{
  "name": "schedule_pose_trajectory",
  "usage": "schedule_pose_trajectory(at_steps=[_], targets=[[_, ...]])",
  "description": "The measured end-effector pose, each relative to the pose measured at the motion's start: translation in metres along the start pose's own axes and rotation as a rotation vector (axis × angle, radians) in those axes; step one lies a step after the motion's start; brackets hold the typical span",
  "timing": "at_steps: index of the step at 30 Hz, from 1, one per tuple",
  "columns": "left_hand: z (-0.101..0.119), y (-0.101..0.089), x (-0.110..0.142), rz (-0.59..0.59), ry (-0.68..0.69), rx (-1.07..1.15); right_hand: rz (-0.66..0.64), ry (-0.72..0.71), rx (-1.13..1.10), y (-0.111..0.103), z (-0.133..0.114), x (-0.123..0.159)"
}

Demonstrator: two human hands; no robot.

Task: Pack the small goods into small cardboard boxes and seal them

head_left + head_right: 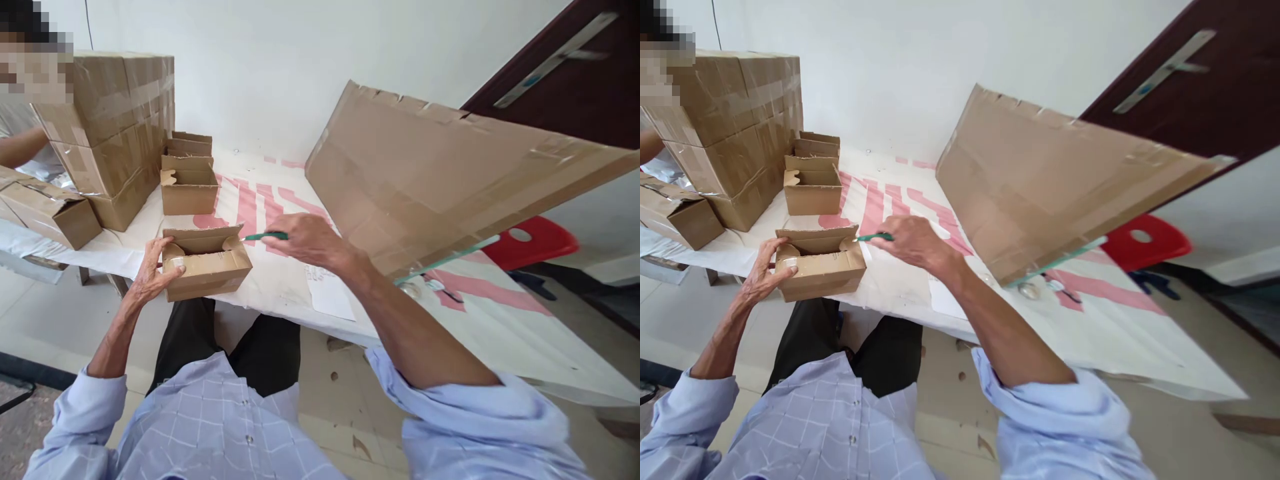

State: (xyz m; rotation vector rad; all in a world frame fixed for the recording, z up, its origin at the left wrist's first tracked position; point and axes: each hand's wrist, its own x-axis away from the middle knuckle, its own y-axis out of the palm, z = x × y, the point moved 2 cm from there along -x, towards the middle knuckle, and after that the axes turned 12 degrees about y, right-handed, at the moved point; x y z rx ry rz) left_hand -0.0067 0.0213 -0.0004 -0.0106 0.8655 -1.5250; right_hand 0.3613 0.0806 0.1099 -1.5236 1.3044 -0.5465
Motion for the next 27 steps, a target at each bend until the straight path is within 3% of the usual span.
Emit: schedule_pose_trajectory(at_steps=[2, 4, 8, 11, 14, 17, 20, 23, 27], targets=[[0.000, -0.002, -0.002, -0.008, -0.007, 0.007, 0.127, 0.018, -0.034, -0.003, 0.037, 0.013], [-0.001, -0.004, -0.004, -0.010, -0.015, 0.017, 0.201, 0.140, -0.014, 0.013, 0.068, 0.029], [-0.004, -0.012, -0.008, 0.005, -0.027, 0.062, 0.091, 0.410, 0.056, 0.082, 0.104, 0.062], [-0.003, -0.020, -0.012, 0.002, -0.007, 0.088, 0.066, 0.481, 0.009, 0.119, 0.111, 0.073], [-0.002, -0.025, -0.014, -0.004, -0.060, 0.130, 0.160, 0.390, -0.101, 0.123, 0.100, 0.065], [-0.003, -0.025, -0.016, 0.017, -0.121, 0.179, 0.256, 0.157, -0.180, 0.112, 0.067, 0.045], [-0.007, -0.024, -0.018, 0.028, -0.143, 0.197, 0.194, -0.056, -0.160, 0.103, 0.023, 0.023], [-0.011, -0.023, -0.019, 0.012, -0.127, 0.191, 0.054, -0.159, -0.106, 0.098, -0.014, 0.012], [-0.014, -0.022, -0.017, -0.022, -0.112, 0.177, 0.092, -0.213, -0.030, 0.092, -0.035, 0.031]])
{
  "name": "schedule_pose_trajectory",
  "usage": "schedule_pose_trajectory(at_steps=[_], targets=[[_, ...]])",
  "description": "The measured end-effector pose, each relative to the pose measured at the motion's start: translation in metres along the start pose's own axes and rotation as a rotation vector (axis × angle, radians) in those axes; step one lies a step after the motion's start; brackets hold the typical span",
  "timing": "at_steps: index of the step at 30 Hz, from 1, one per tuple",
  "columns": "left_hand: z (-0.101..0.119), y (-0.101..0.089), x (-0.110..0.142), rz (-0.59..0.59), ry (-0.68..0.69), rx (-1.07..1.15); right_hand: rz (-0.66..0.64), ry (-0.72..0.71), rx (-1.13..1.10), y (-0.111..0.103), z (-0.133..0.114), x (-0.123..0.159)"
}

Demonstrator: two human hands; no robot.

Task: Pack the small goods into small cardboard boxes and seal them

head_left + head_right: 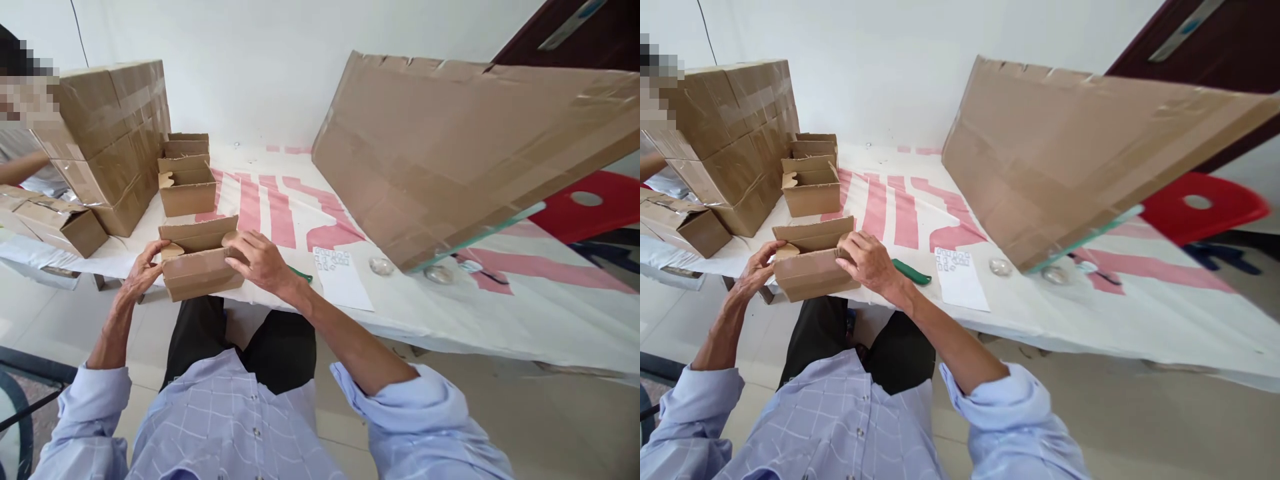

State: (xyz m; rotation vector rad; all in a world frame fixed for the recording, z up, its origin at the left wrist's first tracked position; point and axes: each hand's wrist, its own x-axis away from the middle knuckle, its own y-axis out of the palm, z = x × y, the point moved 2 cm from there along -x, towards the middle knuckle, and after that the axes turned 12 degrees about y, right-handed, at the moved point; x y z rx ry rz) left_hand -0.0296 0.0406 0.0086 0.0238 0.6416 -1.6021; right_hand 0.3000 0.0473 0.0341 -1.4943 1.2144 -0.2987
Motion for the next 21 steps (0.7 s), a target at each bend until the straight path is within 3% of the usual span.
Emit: schedule_pose_trajectory(at_steps=[4, 7, 12, 18, 21], targets=[[0.001, 0.003, 0.001, -0.028, -0.066, -0.041, 0.036, -0.140, 0.073, 0.001, -0.013, 0.041], [0.006, 0.007, -0.002, -0.049, -0.073, -0.096, 0.029, -0.177, 0.026, 0.008, -0.016, 0.057], [0.014, 0.014, -0.014, -0.027, -0.037, -0.333, -0.038, -0.062, -0.015, 0.009, -0.019, 0.024], [0.020, 0.022, -0.018, -0.008, 0.003, -0.486, -0.333, -0.041, 0.222, 0.003, -0.032, -0.022], [0.023, 0.024, -0.015, 0.015, 0.026, -0.500, -0.272, 0.002, 0.314, -0.001, -0.032, -0.025]])
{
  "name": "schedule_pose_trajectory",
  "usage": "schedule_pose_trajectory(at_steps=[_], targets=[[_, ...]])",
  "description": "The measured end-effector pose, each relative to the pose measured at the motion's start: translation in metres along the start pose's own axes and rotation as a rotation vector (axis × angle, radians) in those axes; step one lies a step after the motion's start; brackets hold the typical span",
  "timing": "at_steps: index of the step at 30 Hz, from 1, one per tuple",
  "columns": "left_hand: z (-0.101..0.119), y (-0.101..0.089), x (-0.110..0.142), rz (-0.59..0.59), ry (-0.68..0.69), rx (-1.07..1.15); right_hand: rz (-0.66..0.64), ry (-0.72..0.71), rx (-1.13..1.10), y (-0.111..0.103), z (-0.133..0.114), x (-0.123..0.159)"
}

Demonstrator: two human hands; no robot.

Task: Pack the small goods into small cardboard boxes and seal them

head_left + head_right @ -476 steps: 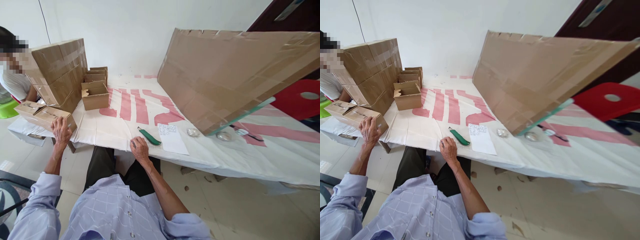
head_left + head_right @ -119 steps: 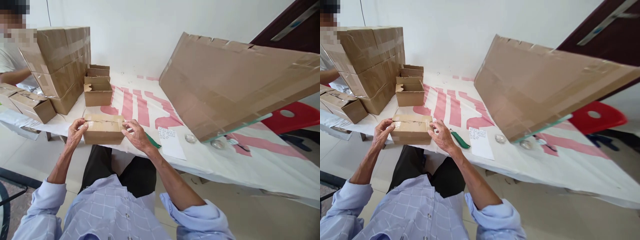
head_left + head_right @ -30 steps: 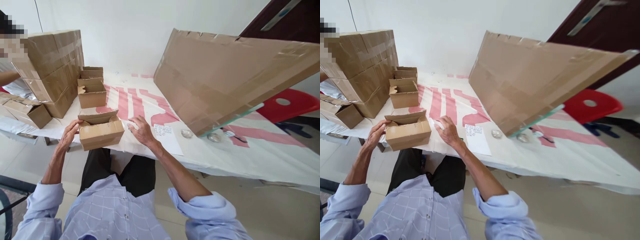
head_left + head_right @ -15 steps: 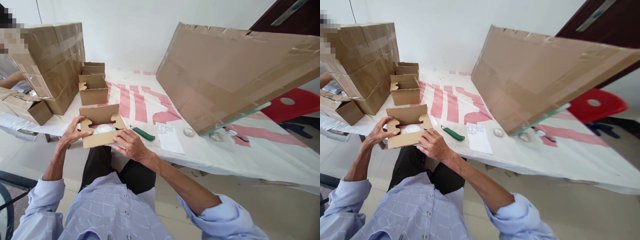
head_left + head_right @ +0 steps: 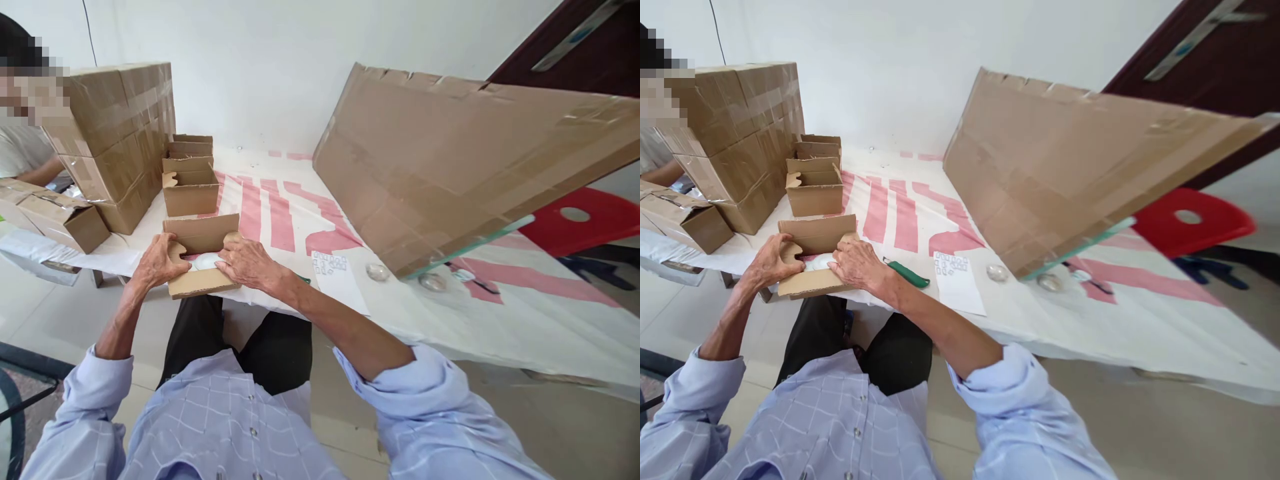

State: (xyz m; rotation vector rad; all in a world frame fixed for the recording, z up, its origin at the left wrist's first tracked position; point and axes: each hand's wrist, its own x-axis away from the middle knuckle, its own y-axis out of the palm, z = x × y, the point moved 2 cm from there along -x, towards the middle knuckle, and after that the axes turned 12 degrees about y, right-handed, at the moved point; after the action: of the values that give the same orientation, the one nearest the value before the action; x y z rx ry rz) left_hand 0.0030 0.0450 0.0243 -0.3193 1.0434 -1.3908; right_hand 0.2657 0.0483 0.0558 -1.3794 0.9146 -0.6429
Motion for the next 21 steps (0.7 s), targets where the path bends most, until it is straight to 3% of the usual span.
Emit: schedule_pose_trajectory(at_steps=[5, 10, 16, 21], targets=[[0.006, -0.002, 0.009, 0.064, 0.057, 0.032, 0.176, 0.065, 0.029, -0.001, 0.017, 0.009], [0.010, -0.002, 0.020, 0.136, 0.023, 0.180, 0.200, 0.092, -0.062, 0.007, 0.043, 0.008], [0.002, -0.001, 0.035, 0.292, -0.018, 0.433, 0.082, 0.083, -0.020, 0.016, 0.048, -0.007], [-0.023, 0.010, 0.046, 0.485, -0.114, 0.677, -0.195, 0.036, 0.077, 0.000, 0.038, -0.023]])
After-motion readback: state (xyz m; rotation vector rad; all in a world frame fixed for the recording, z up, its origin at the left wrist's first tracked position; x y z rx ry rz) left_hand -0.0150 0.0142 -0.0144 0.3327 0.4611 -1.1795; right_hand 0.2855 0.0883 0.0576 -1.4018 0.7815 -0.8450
